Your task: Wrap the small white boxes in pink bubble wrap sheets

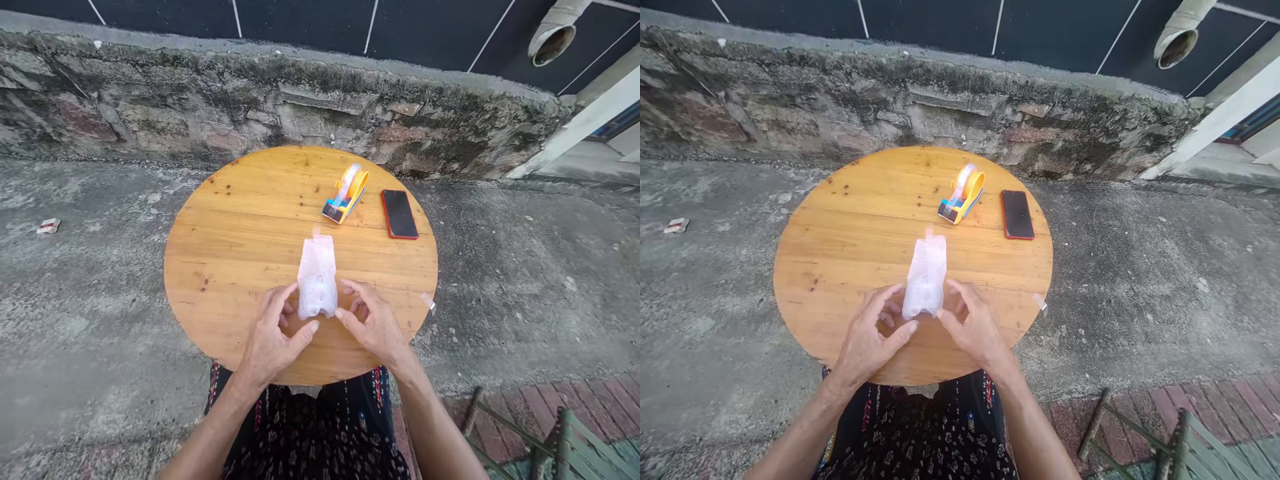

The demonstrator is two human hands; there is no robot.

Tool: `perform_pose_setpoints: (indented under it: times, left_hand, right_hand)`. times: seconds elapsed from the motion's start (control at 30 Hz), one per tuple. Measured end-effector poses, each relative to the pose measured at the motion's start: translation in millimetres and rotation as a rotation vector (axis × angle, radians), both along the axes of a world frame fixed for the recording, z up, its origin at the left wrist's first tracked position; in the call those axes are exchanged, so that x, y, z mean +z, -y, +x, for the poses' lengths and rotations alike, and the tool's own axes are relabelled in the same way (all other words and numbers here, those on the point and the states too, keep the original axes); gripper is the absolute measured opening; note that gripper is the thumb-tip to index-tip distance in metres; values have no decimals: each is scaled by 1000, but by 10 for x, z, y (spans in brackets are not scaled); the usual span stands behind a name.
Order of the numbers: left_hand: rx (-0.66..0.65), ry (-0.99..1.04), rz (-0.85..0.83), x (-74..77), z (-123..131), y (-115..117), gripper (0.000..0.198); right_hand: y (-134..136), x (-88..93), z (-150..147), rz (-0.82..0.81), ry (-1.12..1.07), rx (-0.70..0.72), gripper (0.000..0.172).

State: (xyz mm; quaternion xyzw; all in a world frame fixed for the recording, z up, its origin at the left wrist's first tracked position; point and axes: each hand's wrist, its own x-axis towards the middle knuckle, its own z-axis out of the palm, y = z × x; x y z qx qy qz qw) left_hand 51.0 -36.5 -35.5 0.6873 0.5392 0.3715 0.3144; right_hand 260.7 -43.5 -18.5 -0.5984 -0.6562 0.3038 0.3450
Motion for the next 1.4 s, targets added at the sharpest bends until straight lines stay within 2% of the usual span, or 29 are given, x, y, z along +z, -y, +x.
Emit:
perform_pose_setpoints:
  times: [0.1,0.27,0.43,0.53,0.6,0.67,0.77,0.87,0.97,1.17,1.4]
  left_hand:
    - [8,-29,37,-19,59,13,57]
    - [76,12,29,-54,166,-5,39]
    - [-8,83,91,71,78,-59,42]
    - [86,130,31,152,-12,-347,41]
    - [130,37,-32,158,-33,-654,38]
    - [83,-119,-146,131,-10,-974,35]
    - [0,-165,-211,78,76,-1328,24]
    - [-29,-207,-243,51,162,-1474,21]
    - [-32,-239,-250,38,199,-1500,22]
    - [-25,-249,-240,7,165,-1493,23]
    - [-1,-262,-235,60,142,-1479,22]
  right_hand:
    - [-10,102,-109,72,109,37,50]
    - [-201,259,-271,108,301,-36,46]
    - [-577,426,-274,101,459,-84,29]
    - [-850,480,-297,23,636,-74,26]
    - [-1001,496,-346,-29,753,-38,28]
    - [-1109,503,-412,-66,844,-10,34]
    - [-1205,502,-504,-108,928,26,40]
    - [-1257,477,-539,-132,965,65,35]
    - [-1263,437,-484,-133,971,56,28]
    - [-1162,291,-148,-127,861,-76,26]
    - [-1099,108,151,-129,739,-150,28]
